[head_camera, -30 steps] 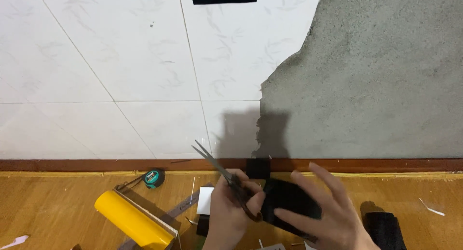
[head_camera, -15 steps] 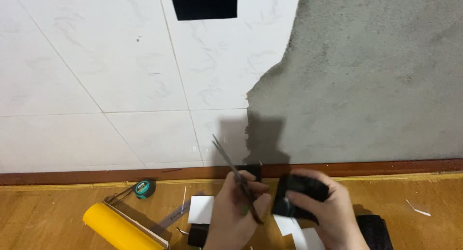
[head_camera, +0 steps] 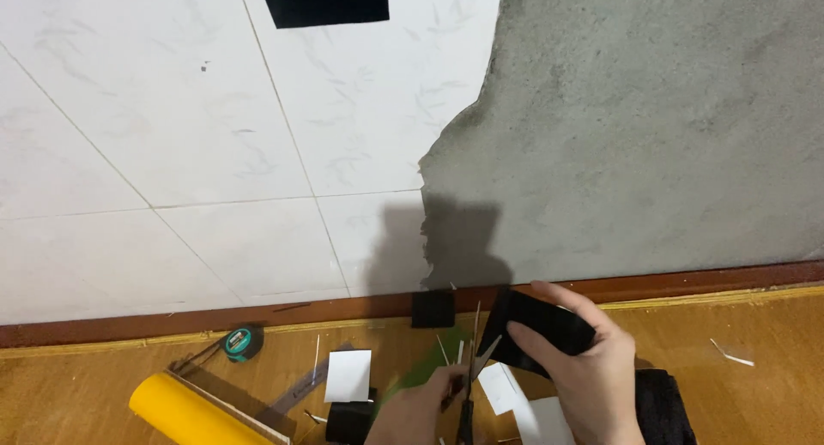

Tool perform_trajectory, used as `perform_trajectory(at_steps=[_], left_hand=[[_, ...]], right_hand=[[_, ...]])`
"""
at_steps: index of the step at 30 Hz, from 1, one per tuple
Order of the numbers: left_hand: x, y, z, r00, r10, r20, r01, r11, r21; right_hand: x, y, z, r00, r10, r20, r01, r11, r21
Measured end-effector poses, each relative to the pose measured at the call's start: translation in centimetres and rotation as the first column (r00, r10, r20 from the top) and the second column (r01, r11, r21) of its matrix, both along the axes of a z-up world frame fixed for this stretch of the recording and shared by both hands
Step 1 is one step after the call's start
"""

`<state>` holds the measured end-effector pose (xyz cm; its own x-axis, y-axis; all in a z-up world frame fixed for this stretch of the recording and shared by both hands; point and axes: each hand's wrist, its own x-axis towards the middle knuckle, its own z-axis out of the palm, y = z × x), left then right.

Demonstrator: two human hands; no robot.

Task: Cutting black vinyl sheets into squares and applying them to a tiled wall to create a decorative pattern.

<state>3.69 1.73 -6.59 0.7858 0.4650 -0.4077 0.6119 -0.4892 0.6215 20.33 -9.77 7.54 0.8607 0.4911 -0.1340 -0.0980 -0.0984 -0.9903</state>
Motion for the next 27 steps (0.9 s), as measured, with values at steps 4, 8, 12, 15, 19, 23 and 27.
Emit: perform_trajectory(at_steps=[4, 8, 12, 15, 19, 23, 27], left_hand=[[-0.1, 0.7, -0.2, 1.0, -0.022, 0.017, 0.022, 0.999, 0.028], [-0.6, 0.4, -0.7, 0.993, -0.057, 0.101, 0.05, 0.997, 0.062], [-1.5, -0.4, 3.2, 0.963, -0.015, 0.269, 0.015, 1.0, 0.0], [-1.8, -0.5, 2.3, 0.957, -0.029, 0.289, 0.009, 0.997, 0.071], [-1.8, -0.7, 2.2, 0.939, -0.016, 0.343, -0.007, 0.998, 0.068], [-0.4, 1.2, 3.5, 0.992, -0.118, -0.054, 0.11, 0.984, -0.142], [-1.2, 0.6, -1.8, 0.977, -0.054, 0.206, 0.031, 0.993, 0.117]], right_hand=[[-0.1, 0.5, -0.2, 1.0, 0.01, -0.025, -0.01, 1.0, -0.002], [-0.4, 0.6, -0.5, 1.0, 0.022, -0.022, -0.022, 1.0, 0.02], [-0.3, 0.7, -1.0, 0.999, 0.019, -0.038, -0.02, 1.0, -0.02], [-0.3, 0.5, -1.6, 1.0, 0.023, -0.005, -0.023, 1.0, 0.02], [-0.6, 0.7, -0.9, 1.0, 0.016, -0.021, -0.016, 1.0, 0.011], [-0.6, 1.0, -0.3, 0.997, 0.021, -0.07, -0.025, 0.998, -0.05], [0.0, 1.0, -1.5, 0.997, 0.016, -0.069, -0.019, 0.999, -0.045]])
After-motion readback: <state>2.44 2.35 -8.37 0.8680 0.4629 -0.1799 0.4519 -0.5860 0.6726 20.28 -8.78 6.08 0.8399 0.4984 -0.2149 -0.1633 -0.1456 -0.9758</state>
